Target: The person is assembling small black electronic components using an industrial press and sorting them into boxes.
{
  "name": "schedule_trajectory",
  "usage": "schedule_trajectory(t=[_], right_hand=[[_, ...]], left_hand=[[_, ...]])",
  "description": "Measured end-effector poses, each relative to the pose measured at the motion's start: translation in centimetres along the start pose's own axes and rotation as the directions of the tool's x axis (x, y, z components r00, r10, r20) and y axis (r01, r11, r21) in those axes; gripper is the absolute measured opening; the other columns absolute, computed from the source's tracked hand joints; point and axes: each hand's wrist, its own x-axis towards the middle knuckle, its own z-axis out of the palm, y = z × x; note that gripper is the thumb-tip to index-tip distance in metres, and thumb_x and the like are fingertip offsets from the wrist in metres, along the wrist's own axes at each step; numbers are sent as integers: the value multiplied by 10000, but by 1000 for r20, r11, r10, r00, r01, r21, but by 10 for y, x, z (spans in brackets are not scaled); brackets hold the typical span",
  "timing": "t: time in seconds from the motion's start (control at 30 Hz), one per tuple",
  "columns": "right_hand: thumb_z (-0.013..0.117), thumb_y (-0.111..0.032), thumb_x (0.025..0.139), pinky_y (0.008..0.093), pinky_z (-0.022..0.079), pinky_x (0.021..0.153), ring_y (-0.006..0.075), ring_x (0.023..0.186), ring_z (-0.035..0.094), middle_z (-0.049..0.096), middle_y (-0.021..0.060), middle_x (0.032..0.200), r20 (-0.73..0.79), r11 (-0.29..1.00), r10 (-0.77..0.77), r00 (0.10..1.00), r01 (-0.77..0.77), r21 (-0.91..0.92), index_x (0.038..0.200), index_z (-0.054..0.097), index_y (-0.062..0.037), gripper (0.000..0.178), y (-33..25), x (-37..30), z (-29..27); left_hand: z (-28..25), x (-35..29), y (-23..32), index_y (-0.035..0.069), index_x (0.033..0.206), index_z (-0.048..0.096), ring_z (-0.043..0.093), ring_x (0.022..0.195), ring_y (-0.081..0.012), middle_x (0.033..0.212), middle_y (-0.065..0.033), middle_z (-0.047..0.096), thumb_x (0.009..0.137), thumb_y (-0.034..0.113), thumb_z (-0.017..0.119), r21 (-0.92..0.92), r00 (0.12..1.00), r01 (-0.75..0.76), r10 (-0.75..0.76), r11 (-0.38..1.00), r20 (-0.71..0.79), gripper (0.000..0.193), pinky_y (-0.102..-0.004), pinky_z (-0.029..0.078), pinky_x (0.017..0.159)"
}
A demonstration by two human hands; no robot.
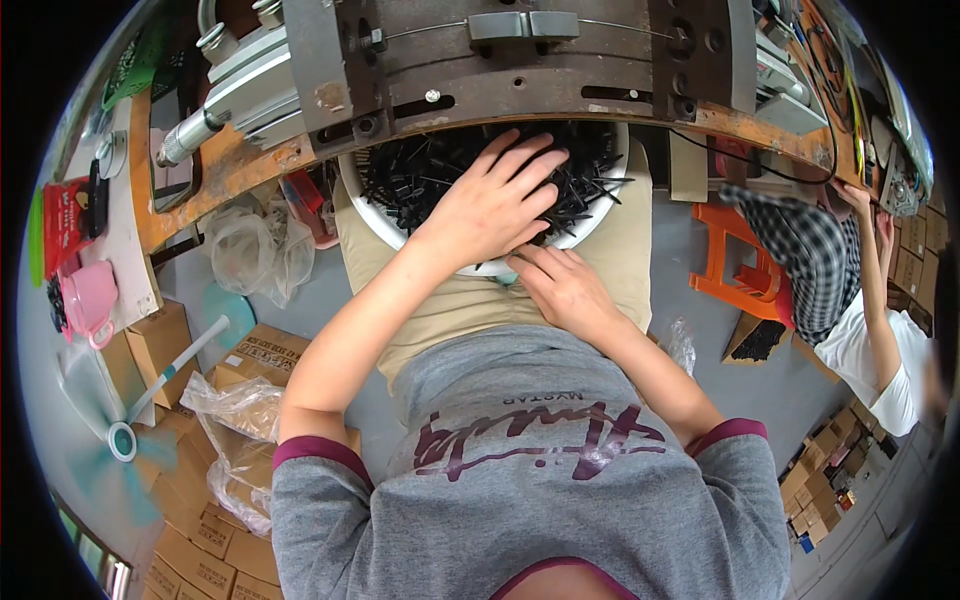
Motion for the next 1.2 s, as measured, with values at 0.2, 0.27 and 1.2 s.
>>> schedule_trajectory(t=[0.2,0.27,1.2], right_hand=[[638,-47,794,396,502,852,293,995,611,614,137,1175,-67,1000,1,998,1,31,1120,624,-27,327,2,-6,0],[650,-37,782,400,504,860,298,992,615,621,145,1165,-83,998,17,996,-12,64,1111,627,-23,330,0,-5,-1],[686,-86,739,367,480,740,250,808,615,597,64,792,-403,994,-39,914,78,81,902,652,-61,169,11,-24,5]], left_hand=[[-16,-18,-2,127,1168,593,378,1333,-337,1409,-100,461,728,329,780,35,981,190,-189,981,-39,519,-502,316,1120],[-19,-23,5,150,1251,585,363,1334,-350,1416,-102,451,731,328,788,30,964,263,-261,964,-54,587,-500,302,1124],[-54,-48,87,79,1417,458,589,1110,-367,1457,-208,405,861,-66,563,-243,902,433,-414,868,125,585,-431,476,945]])
